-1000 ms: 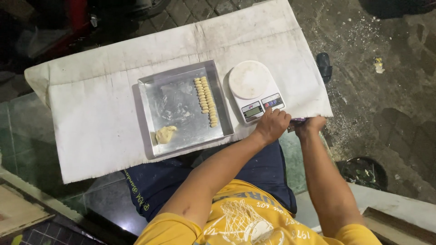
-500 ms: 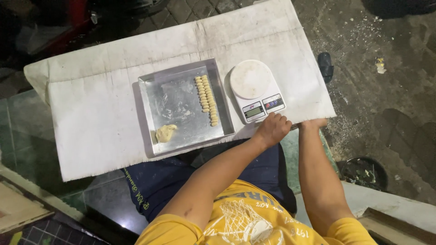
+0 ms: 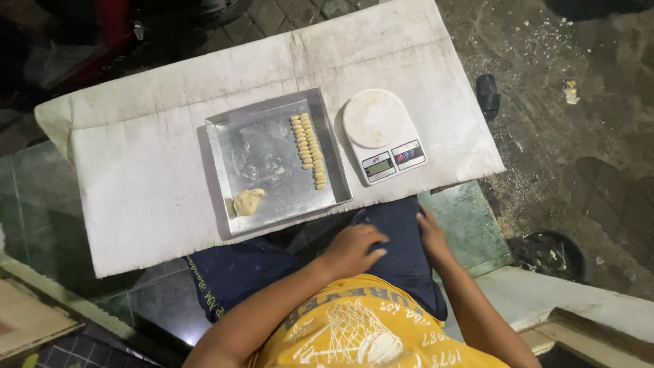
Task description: Rolling small pieces of dough into uniform balls and arranging them in rows on a metal tray.
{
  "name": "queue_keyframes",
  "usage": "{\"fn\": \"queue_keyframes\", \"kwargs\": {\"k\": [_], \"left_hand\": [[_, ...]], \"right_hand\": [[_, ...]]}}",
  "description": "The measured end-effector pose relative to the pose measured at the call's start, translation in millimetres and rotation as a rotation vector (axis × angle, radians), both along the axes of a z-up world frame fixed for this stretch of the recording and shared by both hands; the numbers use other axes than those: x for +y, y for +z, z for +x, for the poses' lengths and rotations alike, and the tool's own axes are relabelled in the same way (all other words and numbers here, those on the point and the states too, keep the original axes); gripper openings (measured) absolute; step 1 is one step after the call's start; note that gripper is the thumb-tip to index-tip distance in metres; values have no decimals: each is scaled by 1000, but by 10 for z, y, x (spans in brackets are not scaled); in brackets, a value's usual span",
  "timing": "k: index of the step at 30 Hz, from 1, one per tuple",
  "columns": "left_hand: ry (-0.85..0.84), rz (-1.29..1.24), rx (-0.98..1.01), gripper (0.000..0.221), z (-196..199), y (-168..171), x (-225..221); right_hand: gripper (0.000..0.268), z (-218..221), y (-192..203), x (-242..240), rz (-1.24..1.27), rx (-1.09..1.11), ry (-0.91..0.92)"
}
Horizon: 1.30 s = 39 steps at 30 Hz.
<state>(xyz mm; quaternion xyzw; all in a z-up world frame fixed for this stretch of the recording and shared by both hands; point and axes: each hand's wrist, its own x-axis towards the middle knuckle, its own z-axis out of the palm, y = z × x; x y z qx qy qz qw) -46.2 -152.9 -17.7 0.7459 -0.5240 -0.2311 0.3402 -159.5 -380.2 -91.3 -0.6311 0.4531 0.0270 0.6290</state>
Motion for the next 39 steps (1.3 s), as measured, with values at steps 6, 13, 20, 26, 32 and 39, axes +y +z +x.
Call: {"fn": "queue_keyframes", "kwargs": {"k": [6,13,20,26,32,39], "left_hand": [[416,114,350,25,76,-143,1010],[690,96,471,28,181,-215,1086],[750,45,455,39,205,88,1083],[768,-75,294,26,298,-79,1259],[760,-135,-468,19,946,-243,1444],[741,316,-446,40,1573,-595,1585]], "right_hand": [[89,15,646,446,-258,209,457],[41,526,932,1153,-318,-264,908],[24,887,941,1398,-467,-558,775],[29,1307,556,1213,-885,-539,819],[23,1868,401,1377,-899,-543,858],[25,2142,180,1861,-742,-626,919]]}}
